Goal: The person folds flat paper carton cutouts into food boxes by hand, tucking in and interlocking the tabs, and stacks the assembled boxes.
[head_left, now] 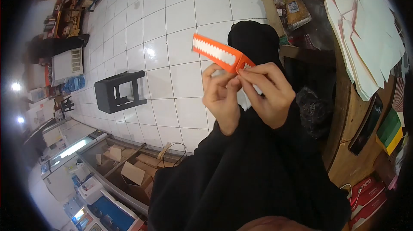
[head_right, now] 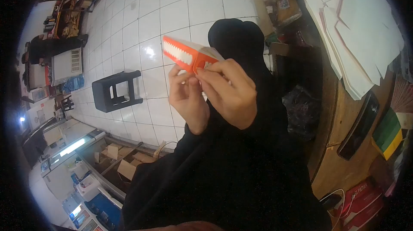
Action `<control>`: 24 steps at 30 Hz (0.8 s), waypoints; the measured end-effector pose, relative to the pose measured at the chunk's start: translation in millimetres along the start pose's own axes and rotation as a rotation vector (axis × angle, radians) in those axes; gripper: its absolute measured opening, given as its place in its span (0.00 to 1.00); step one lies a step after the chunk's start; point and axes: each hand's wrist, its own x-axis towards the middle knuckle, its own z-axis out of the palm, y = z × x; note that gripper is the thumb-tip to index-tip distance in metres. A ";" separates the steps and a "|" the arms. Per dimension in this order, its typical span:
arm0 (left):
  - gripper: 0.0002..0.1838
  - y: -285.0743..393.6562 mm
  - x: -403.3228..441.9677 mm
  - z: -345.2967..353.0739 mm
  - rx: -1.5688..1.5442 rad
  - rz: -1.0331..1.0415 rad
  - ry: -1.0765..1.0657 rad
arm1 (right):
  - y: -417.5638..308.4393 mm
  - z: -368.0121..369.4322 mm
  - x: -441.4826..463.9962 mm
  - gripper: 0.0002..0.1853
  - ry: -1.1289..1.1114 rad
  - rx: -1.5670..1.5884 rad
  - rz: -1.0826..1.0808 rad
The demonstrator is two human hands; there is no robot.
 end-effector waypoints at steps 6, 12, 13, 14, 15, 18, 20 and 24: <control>0.08 7.5 4.4 0.1 -0.206 -0.180 0.116 | 0.8 13.2 -3.8 0.17 -0.061 -0.210 -0.127; 0.12 38.3 30.6 -20.4 -0.319 0.007 0.222 | 16.4 21.0 -14.7 0.22 -0.010 0.002 0.176; 0.12 34.9 30.3 -23.2 -0.318 0.009 0.223 | 20.9 20.5 -16.5 0.21 0.012 0.050 0.249; 0.14 32.0 31.2 -24.9 -0.257 0.024 0.292 | 23.6 15.9 -17.1 0.18 -0.022 0.055 0.276; 0.17 31.1 32.3 -25.1 -0.197 0.038 0.362 | 25.2 13.3 -16.9 0.14 -0.056 0.060 0.303; 0.21 13.9 12.9 -9.2 -0.265 -0.130 0.198 | 25.4 8.2 -11.3 0.13 -0.155 0.035 0.013; 0.24 3.2 10.7 -12.6 -0.278 -0.210 0.127 | 26.6 5.1 -9.7 0.16 -0.294 0.051 -0.174; 0.21 -6.8 13.0 -19.7 -0.079 -0.301 0.100 | 21.4 -5.5 -8.6 0.13 -0.295 0.170 0.006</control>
